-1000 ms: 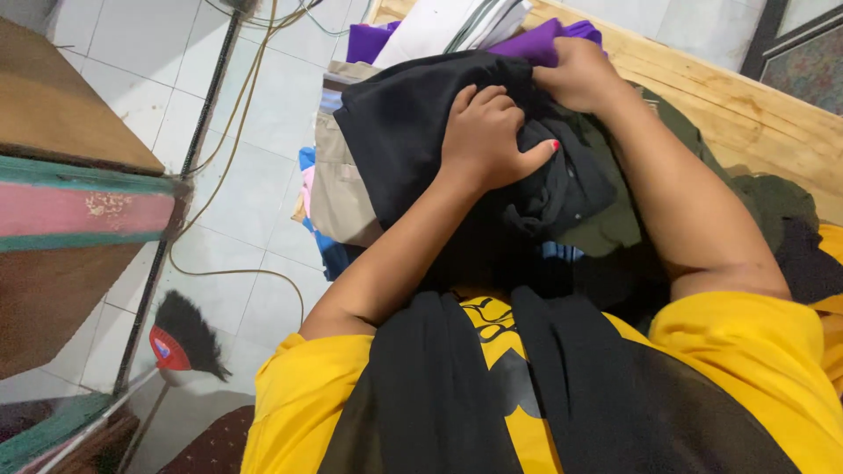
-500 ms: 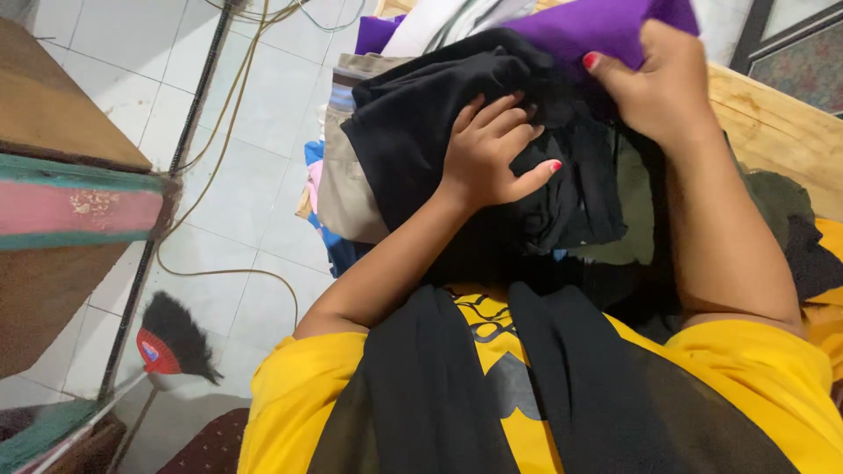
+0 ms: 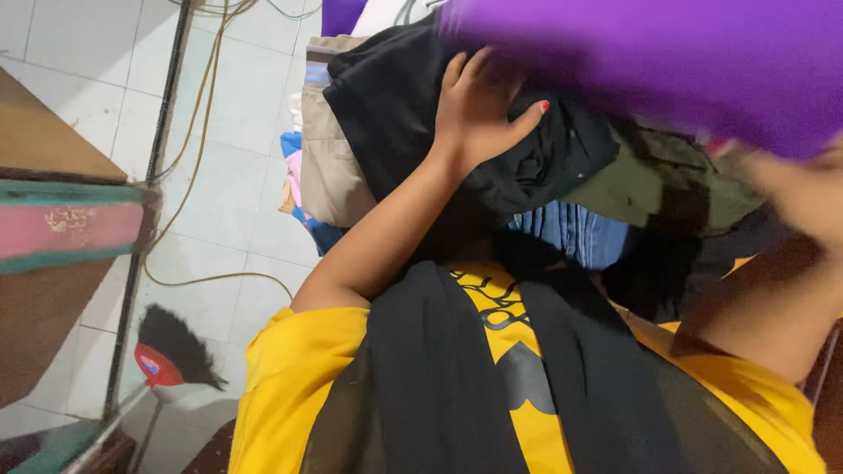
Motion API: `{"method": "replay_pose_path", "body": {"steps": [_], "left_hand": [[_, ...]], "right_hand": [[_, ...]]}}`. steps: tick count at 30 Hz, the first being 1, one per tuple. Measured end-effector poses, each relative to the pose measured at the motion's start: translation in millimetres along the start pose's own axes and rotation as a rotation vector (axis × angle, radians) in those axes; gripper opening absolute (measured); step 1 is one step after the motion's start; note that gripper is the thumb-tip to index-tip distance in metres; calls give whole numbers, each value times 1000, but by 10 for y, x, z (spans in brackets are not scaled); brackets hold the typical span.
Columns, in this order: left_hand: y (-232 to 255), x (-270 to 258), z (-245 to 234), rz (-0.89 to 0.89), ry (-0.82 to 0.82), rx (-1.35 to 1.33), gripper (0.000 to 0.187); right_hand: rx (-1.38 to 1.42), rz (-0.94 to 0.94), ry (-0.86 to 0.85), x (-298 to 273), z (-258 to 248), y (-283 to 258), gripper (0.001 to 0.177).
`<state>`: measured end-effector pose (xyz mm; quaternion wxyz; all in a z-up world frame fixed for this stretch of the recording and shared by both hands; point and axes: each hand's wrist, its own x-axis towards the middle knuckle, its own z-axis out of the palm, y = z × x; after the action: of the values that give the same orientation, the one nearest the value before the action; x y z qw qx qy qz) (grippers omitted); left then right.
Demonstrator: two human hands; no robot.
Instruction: The person folds several garments on a wooden table, including a red cloth, a purple striped cloth, a white cloth, and two pairs of jeans. After folding each item, the person places it into a wooden wardrobe.
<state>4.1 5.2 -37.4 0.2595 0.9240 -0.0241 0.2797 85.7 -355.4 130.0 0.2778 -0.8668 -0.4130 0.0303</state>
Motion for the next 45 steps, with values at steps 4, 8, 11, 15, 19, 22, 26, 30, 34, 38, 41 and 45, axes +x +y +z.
{"method": "replay_pose_path", "body": {"steps": [4,8,11,15,19,22,26,30,34,38,41,45], "left_hand": [[-113,-112,184,-129,-112,-326,48],[-176,-94,195,-32,-16,-365,52],[-277,-39,51,145,-11,-626,62],[-178,-108,-23,-90,-268,-1189,63],[-99,-209,186,-534,-91,-1462,62],[8,38,167,-591,5,-1373,58],[-5,650,209,-530,-70,-1481,62],[-328,714,-18,-574,-187,-1544,61],[-366,595,-924,-644,-331,-1851,74],[-1014,172,-779,-816,-333,-1862,75],[-832,189,-865,447,226,-945,95],[-772,242,-962,-777,-331,-2027,70]], "right_hand": [[153,96,-68,-159,449,-435,48],[341,129,-101,-410,814,-243,82],[105,356,38,-872,1064,294,53],[-49,519,137,-1010,1434,485,37],[1160,546,697,-686,1580,20,39],[948,360,746,-660,1597,-262,47],[314,267,843,-719,1667,-608,31],[122,-40,448,-326,1743,-909,22],[62,-194,148,207,1472,-1608,43],[813,-326,-233,16,1283,-1482,57],[1374,-846,-552,24,959,-1080,61],[1121,227,419,-123,1214,-770,49]]}}
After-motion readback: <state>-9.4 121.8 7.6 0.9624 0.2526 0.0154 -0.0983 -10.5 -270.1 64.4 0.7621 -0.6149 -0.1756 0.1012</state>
